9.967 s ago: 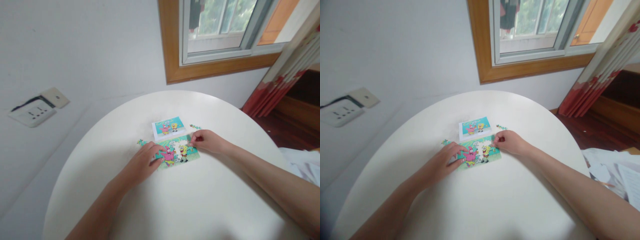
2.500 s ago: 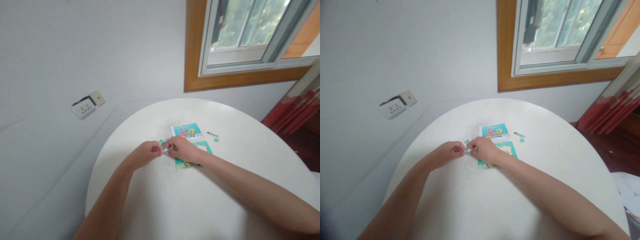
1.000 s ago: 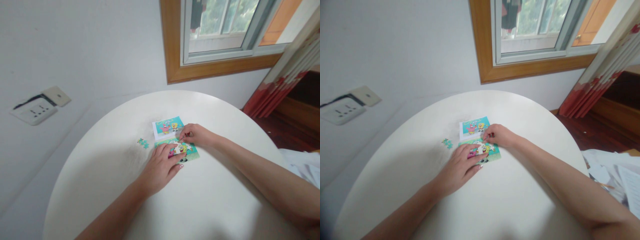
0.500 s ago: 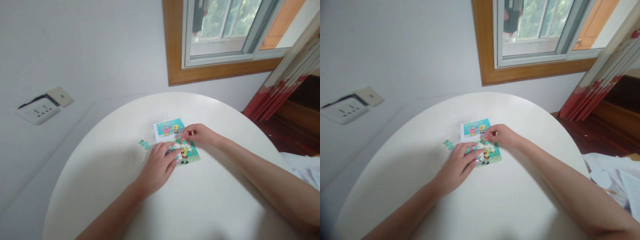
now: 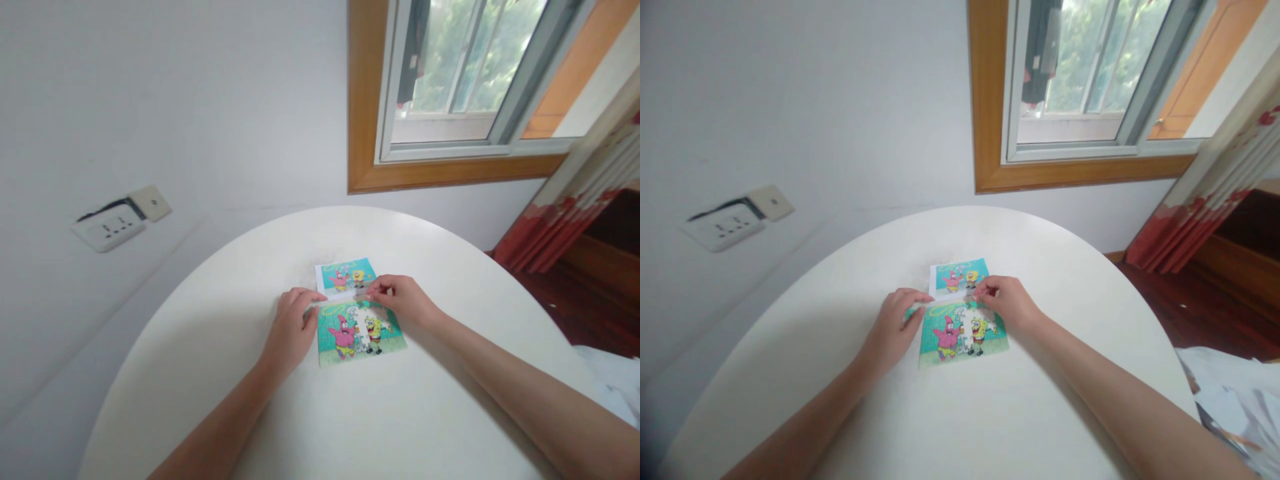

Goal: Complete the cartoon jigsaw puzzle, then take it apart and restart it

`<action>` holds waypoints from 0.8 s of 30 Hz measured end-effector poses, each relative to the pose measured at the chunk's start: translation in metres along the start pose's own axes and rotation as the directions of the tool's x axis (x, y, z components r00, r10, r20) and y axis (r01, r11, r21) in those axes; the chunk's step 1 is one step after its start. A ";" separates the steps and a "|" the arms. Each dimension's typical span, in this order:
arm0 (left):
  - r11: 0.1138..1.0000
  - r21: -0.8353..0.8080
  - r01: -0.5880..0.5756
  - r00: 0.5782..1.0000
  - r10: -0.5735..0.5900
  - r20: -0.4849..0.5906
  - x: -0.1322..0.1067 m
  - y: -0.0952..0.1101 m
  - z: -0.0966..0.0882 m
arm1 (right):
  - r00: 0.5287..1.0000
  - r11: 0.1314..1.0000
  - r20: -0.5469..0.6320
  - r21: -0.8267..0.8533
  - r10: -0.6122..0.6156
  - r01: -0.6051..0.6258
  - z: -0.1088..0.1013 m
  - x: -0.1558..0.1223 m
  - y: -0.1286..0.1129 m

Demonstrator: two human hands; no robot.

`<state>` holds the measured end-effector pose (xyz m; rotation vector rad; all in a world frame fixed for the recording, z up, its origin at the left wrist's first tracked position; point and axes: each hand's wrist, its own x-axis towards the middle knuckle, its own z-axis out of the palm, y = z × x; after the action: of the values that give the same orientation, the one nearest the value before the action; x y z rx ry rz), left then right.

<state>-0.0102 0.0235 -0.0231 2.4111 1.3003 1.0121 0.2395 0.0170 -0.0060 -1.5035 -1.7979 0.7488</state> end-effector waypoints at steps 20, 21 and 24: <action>1.000 -0.015 0.000 1.000 0.000 0.031 -0.002 0.014 0.000 | 1.000 0.995 -0.004 -0.101 -0.019 0.019 0.003 -0.004 -0.004; 1.000 -0.015 0.001 0.999 0.000 0.035 -0.002 0.013 0.000 | 1.000 0.994 -0.008 -0.109 -0.023 0.022 0.003 -0.004 -0.004; 1.000 -0.010 -0.006 0.999 0.006 0.047 -0.002 0.013 0.000 | 0.999 0.992 -0.027 -0.125 -0.033 0.029 0.002 -0.004 -0.005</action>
<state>-0.0025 0.0144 -0.0179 2.4182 1.2705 0.9543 0.2355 0.0118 -0.0038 -1.5544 -1.8722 0.6063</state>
